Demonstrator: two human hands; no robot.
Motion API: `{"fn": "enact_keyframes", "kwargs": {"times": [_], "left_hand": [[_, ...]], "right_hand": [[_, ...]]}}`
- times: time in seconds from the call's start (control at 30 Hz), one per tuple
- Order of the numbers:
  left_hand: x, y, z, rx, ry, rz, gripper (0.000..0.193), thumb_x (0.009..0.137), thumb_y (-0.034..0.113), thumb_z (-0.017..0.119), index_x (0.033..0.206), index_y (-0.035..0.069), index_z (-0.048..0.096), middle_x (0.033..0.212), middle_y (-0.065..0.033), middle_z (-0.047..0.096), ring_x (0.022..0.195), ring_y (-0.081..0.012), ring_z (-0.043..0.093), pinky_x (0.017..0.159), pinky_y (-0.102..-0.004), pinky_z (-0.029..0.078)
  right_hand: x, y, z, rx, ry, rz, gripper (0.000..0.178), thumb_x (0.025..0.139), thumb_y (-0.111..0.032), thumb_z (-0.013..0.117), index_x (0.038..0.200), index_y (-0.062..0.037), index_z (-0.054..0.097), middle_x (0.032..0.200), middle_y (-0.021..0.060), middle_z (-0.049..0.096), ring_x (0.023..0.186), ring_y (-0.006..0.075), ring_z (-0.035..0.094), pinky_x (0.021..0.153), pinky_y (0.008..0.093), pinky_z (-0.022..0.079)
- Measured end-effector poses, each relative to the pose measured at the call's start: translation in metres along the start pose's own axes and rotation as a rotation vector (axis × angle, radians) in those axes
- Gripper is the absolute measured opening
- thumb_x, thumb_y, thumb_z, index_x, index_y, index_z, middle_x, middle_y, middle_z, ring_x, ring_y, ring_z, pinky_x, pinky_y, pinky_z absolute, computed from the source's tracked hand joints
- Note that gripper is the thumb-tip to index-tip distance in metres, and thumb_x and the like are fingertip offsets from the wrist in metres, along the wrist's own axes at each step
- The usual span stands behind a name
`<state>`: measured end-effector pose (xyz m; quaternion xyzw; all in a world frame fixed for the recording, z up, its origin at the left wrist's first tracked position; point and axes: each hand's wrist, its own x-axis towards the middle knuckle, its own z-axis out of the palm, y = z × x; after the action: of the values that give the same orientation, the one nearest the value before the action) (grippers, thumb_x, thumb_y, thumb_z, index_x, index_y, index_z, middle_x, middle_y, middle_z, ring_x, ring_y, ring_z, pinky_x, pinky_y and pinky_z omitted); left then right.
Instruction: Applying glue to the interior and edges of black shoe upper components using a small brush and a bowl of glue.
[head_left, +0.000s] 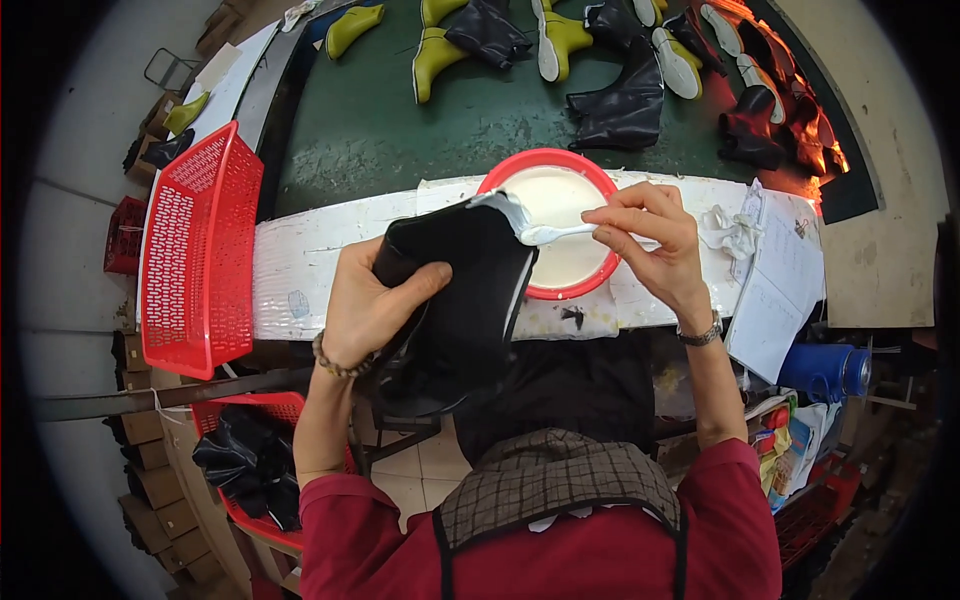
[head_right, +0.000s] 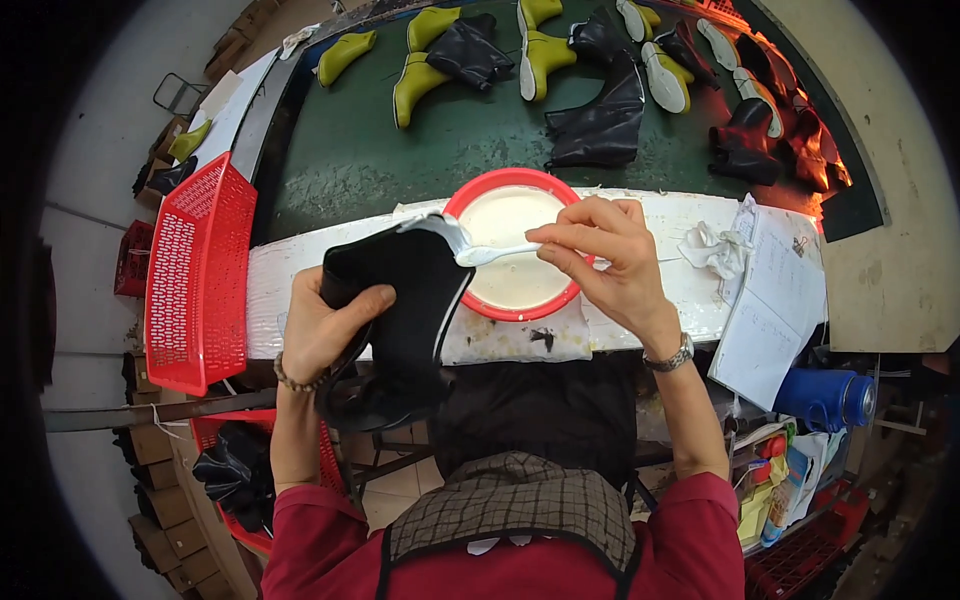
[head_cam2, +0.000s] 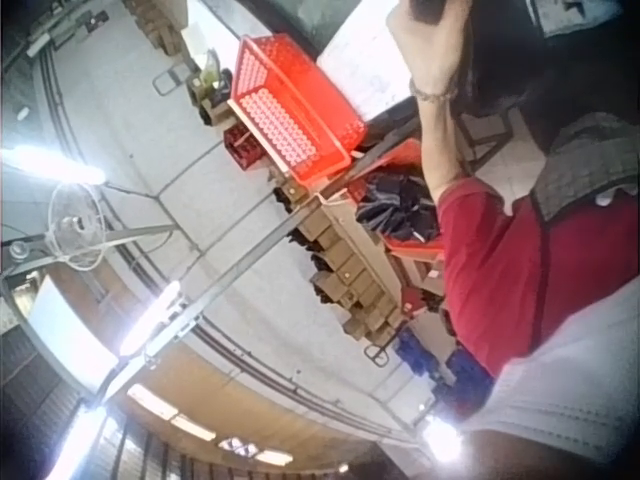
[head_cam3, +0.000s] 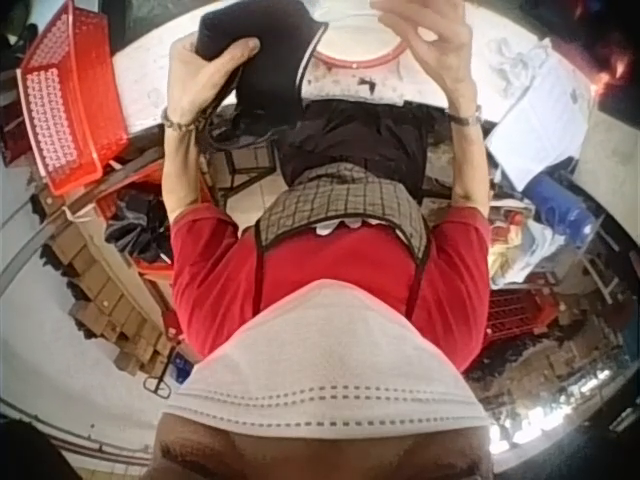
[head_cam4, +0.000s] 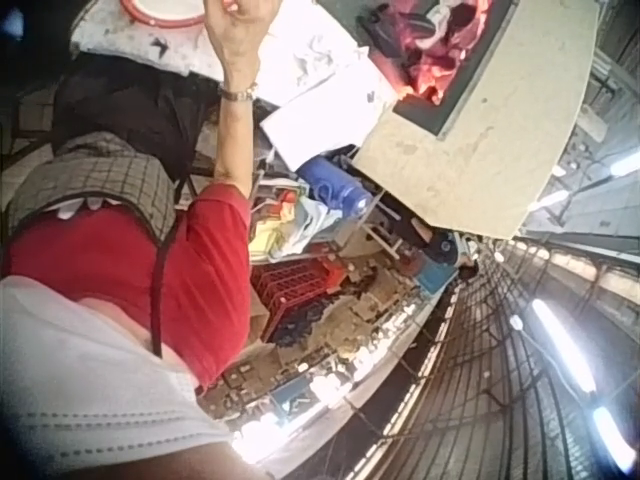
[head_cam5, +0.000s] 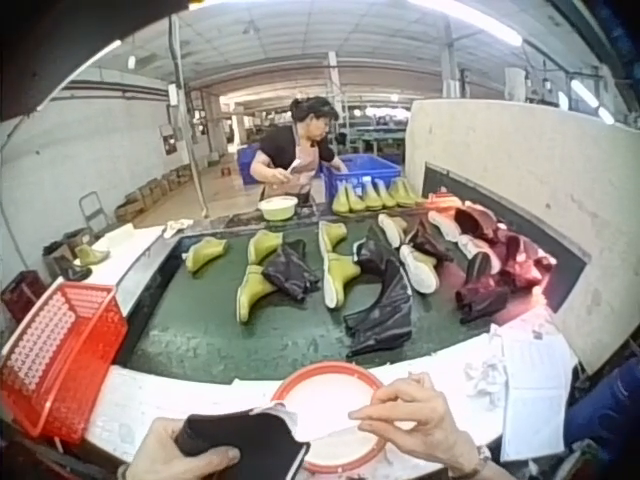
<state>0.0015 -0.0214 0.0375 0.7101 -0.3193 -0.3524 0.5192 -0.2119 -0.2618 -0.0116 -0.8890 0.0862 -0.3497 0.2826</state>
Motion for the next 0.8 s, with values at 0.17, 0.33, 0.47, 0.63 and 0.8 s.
{"fn": "enact_keyframes", "kwargs": {"times": [0.17, 0.33, 0.47, 0.63, 0.8], "left_hand": [[0.001, -0.006, 0.012, 0.014, 0.226, 0.194, 0.014, 0.089, 0.001, 0.074, 0.102, -0.005, 0.073, 0.087, -0.0017, 0.073, 0.077, -0.0058, 0.062, 0.07, -0.0229, 0.052], [0.013, -0.01, -0.001, -0.086, 0.138, 0.104, 0.015, 0.088, 0.002, 0.075, 0.101, -0.005, 0.073, 0.088, -0.0035, 0.074, 0.078, -0.0086, 0.065, 0.071, -0.0245, 0.054], [0.015, -0.006, -0.011, -0.048, -0.218, -0.104, 0.018, 0.084, 0.006, 0.079, 0.099, -0.003, 0.074, 0.089, -0.0039, 0.074, 0.079, -0.0091, 0.067, 0.072, -0.0256, 0.055], [0.015, -0.005, -0.009, -0.023, -0.429, -0.181, 0.023, 0.082, 0.008, 0.083, 0.1, -0.003, 0.074, 0.086, -0.0012, 0.073, 0.078, -0.0074, 0.065, 0.073, -0.0239, 0.054], [0.022, -0.003, -0.001, 0.173, -0.5, -0.168, 0.031, 0.081, 0.011, 0.081, 0.107, -0.004, 0.071, 0.09, -0.002, 0.073, 0.082, -0.0077, 0.064, 0.077, -0.026, 0.053]], "right_hand": [[-0.01, -0.013, 0.014, 0.014, 0.056, 0.015, 0.023, 0.079, -0.012, 0.083, 0.101, -0.0151, 0.08, 0.089, -0.0027, 0.067, 0.079, 0.0109, 0.059, 0.081, 0.0295, 0.035], [-0.012, -0.018, 0.014, 0.083, 0.061, 0.065, 0.022, 0.079, -0.011, 0.083, 0.101, -0.0151, 0.081, 0.087, -0.0021, 0.066, 0.078, 0.0106, 0.058, 0.08, 0.029, 0.035], [0.004, 0.001, -0.001, 0.059, -0.015, 0.043, 0.021, 0.081, -0.01, 0.081, 0.101, -0.0129, 0.081, 0.087, -0.0013, 0.067, 0.082, 0.0126, 0.058, 0.082, 0.03, 0.036], [0.035, 0.003, -0.002, 0.053, -0.147, -0.146, 0.02, 0.081, -0.011, 0.08, 0.101, -0.0141, 0.081, 0.089, -0.0019, 0.067, 0.084, 0.0127, 0.058, 0.085, 0.0305, 0.037], [0.065, -0.005, 0.011, 0.124, -0.176, -0.312, 0.019, 0.082, -0.014, 0.081, 0.101, -0.0126, 0.081, 0.089, -0.0013, 0.067, 0.083, 0.0123, 0.059, 0.08, 0.0306, 0.04]]}}
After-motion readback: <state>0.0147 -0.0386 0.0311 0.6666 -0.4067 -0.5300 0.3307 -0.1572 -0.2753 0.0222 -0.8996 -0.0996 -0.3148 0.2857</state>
